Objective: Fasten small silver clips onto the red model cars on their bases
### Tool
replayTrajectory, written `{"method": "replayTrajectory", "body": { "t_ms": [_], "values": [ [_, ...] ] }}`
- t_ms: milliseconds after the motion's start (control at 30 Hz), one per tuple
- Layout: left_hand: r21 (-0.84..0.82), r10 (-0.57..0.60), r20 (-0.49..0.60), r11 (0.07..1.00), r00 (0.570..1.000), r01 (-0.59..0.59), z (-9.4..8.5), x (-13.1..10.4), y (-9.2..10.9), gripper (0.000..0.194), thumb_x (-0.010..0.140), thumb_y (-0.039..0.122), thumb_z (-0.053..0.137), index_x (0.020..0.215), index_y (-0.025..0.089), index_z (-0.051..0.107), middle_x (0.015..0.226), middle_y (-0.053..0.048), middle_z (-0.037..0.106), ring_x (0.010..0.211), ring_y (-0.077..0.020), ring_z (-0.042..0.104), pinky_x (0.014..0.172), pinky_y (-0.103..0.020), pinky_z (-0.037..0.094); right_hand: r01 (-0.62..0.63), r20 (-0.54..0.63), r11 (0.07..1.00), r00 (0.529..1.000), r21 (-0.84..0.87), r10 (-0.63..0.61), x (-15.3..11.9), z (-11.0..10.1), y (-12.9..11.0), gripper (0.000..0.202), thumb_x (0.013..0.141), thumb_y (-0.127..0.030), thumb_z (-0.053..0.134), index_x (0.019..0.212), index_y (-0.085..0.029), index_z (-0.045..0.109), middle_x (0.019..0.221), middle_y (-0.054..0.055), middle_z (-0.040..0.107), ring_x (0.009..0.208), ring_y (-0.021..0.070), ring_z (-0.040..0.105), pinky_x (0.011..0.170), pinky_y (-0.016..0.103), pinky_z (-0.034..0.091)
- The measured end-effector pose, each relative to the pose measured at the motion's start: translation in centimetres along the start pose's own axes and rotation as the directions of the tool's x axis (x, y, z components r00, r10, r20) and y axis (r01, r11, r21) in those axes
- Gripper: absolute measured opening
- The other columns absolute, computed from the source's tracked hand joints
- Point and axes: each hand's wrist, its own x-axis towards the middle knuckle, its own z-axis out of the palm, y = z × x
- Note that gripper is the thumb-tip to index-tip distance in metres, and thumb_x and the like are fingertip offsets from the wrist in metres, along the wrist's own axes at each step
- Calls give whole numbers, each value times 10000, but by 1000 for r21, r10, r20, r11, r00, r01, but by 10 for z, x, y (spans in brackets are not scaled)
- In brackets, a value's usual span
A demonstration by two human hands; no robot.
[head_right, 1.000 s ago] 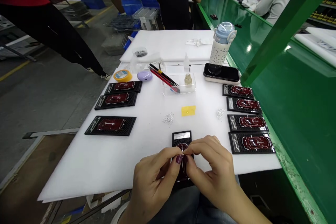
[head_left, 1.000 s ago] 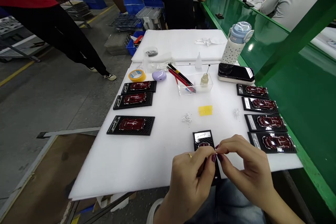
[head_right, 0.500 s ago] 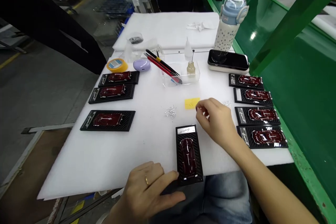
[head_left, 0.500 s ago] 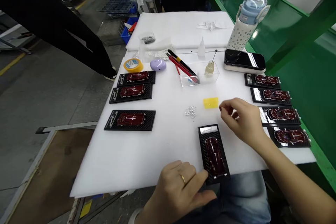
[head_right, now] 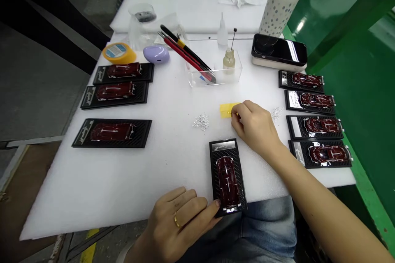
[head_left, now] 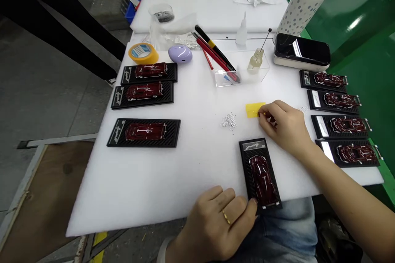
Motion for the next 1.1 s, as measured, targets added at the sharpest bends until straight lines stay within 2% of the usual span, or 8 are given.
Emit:
{"method": "replayTrajectory", "body": {
  "t_ms": [100,200,333,400,533,633,800,1100],
  "values": [
    [-13,-18,-26,1000,1000,18,-2,0,2,100,914,202,652,997,147,662,708,32,638,629,-105,551,585,-287,409,0,-12,1000,1000,-4,0,1,3,1,149,936,-197,528,896,-155,666,775,49,646,601,113,551,579,258,450],
    [-40,-101,-72,994,992,98,-3,1,8,119,934,257,654,996,158,675,727,25,645,676,-113,561,671,-289,467,6,-26,1000,1000,-6,-6,1,-2,0,136,924,-180,536,885,-162,665,776,47,660,601,113,571,569,255,463],
    [-113,-210,-138,974,968,196,-3,7,14,143,959,308,629,979,172,670,774,23,644,772,-95,571,801,-244,499,-18,-119,995,992,97,30,-12,-36,-15,88,923,-160,586,878,-206,646,760,7,685,602,102,610,566,243,489],
    [-149,-256,-161,961,953,233,-2,11,16,151,972,319,605,969,179,661,786,25,639,779,-78,571,818,-218,502,-40,-66,977,996,209,55,-23,-58,-24,71,930,-173,613,921,-233,651,811,-8,730,658,110,671,566,232,518],
    [-189,-303,-193,945,933,267,0,18,15,176,972,351,603,950,182,646,779,28,632,736,-56,566,786,-200,509,-73,205,916,979,394,-10,-39,-83,-35,167,947,-194,609,1072,-280,678,974,-14,785,712,128,735,434,200,496],
    [-215,-317,-205,938,926,274,2,18,15,188,963,357,624,941,171,646,768,18,632,722,-56,565,733,-199,511,-85,282,891,958,446,-50,-42,-79,-34,174,966,-201,587,1091,-265,690,979,2,788,740,146,751,454,206,525],
    [-234,-337,-216,929,917,287,5,11,15,211,960,388,622,934,182,660,748,7,646,700,-71,577,705,-216,542,-44,279,880,955,472,-102,-39,-68,-29,159,969,-196,587,1085,-256,680,974,-2,788,729,139,746,523,213,559],
    [-266,-362,-258,918,896,294,7,15,16,182,938,353,647,898,177,668,727,7,634,636,-83,576,612,-233,544,-33,333,902,935,431,-125,-37,-73,-31,120,988,-145,533,1040,-203,625,995,15,781,767,116,747,557,182,530]
  ]
}}
